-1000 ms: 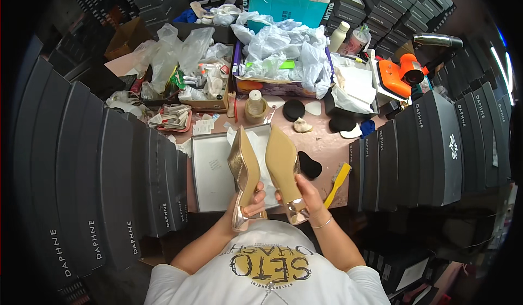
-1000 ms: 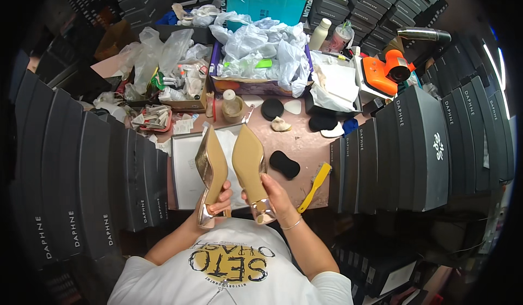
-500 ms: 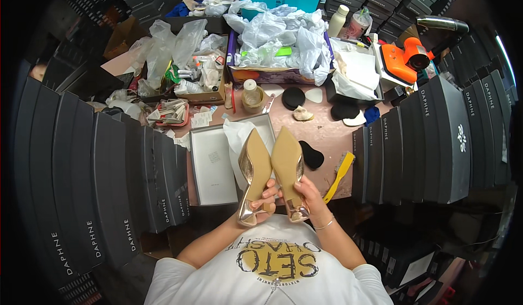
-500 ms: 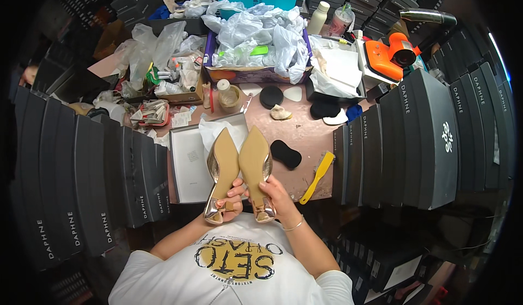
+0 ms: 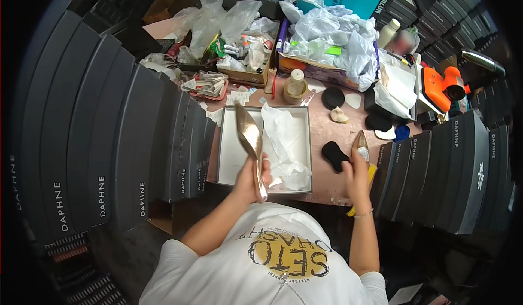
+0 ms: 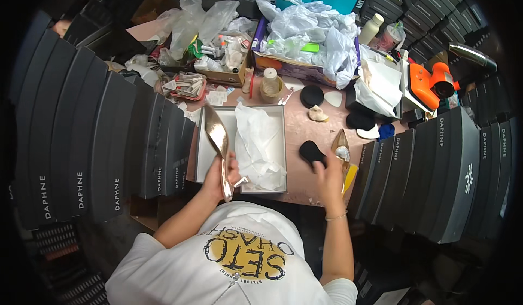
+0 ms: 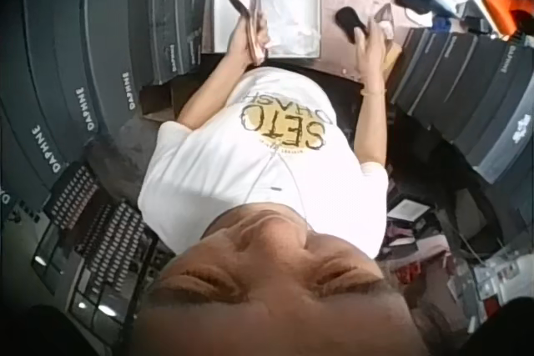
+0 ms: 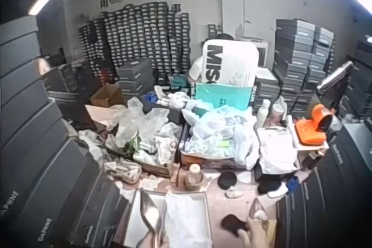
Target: Cleaning a pair of gold high-heeled shoes and packing them into a shoebox.
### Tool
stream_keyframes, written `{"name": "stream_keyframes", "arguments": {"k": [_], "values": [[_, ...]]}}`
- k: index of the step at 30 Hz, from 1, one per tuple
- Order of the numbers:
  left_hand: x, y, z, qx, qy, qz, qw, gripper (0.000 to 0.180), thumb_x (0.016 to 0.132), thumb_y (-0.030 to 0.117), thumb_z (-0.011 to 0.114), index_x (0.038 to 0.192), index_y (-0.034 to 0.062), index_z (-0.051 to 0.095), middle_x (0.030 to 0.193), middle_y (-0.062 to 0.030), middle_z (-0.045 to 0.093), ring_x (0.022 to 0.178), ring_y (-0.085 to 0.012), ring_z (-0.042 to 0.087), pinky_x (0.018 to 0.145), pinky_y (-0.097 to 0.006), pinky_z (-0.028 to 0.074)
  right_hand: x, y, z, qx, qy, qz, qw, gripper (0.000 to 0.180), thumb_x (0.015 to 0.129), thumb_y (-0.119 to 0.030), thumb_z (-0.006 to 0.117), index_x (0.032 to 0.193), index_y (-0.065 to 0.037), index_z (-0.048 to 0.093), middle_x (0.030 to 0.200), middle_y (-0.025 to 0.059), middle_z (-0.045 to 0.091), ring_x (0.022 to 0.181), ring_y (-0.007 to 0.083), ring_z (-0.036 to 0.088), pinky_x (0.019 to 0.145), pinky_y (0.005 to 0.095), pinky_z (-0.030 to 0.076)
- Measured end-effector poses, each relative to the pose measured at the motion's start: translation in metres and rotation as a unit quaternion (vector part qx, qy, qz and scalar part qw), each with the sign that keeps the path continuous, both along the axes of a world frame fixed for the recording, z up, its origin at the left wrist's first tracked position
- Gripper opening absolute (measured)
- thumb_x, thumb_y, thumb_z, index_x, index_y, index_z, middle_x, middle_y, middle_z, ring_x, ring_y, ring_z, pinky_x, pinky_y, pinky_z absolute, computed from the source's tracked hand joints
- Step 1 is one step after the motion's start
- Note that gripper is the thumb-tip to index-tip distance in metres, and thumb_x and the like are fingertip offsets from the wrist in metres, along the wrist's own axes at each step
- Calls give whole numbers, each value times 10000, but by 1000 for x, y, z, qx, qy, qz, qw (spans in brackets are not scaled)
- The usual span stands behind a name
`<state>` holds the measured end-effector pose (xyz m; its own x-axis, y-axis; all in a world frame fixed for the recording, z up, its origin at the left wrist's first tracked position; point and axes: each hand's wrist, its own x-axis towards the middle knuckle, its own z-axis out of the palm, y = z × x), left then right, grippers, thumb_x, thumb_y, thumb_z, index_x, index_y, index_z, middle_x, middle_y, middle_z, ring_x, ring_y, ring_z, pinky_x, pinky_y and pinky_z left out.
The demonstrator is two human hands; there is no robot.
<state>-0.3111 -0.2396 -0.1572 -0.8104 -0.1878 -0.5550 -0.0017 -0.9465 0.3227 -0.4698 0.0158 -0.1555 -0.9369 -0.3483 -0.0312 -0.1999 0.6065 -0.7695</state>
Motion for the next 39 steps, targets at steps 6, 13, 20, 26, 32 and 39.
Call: {"name": "stream_keyframes", "arguments": {"k": [6,13,20,26,32,39], "values": [[3,24,24,-257,-65,-30,964,280,985,236,484,1183,41,450,1073,-75,561,939,-161,607,807,-312,523,85,-103,47,-90,-17,315,945,877,754,-148,737,1443,-10,213,1273,236,456,1116,392,495,923,389,439],[-49,24,20,-816,81,-212,532,333,812,133,669,1102,-3,575,994,-139,589,974,-259,565,833,-378,464,52,5,20,-385,-416,-60,822,301,871,-135,542,1129,20,525,811,63,540,667,125,522,604,264,451],[-53,15,-111,-906,-29,-344,246,424,690,87,664,1100,23,576,971,-133,590,969,-311,546,814,-402,441,41,21,3,-690,-544,-40,475,427,904,-344,411,1129,2,520,1001,108,558,618,156,404,543,286,362],[-57,17,-58,-865,-59,-265,422,210,698,72,641,905,36,639,915,-119,597,923,-309,547,793,-411,424,32,36,-12,-697,-591,19,406,434,910,-352,414,1155,-4,498,1067,110,535,655,156,406,564,285,377],[-48,20,-20,-877,-108,-94,459,174,715,38,622,885,52,652,894,-108,609,908,-315,545,797,-429,411,34,41,40,-481,-582,167,633,500,848,-339,523,1135,71,504,719,126,564,609,152,500,535,288,432],[-39,-7,19,-816,33,-96,570,313,728,-120,476,976,-6,629,904,-165,624,826,-357,609,733,-356,487,65,9,85,-214,-579,314,722,579,842,-191,547,1370,-11,388,960,85,573,725,130,526,627,266,451]]}}
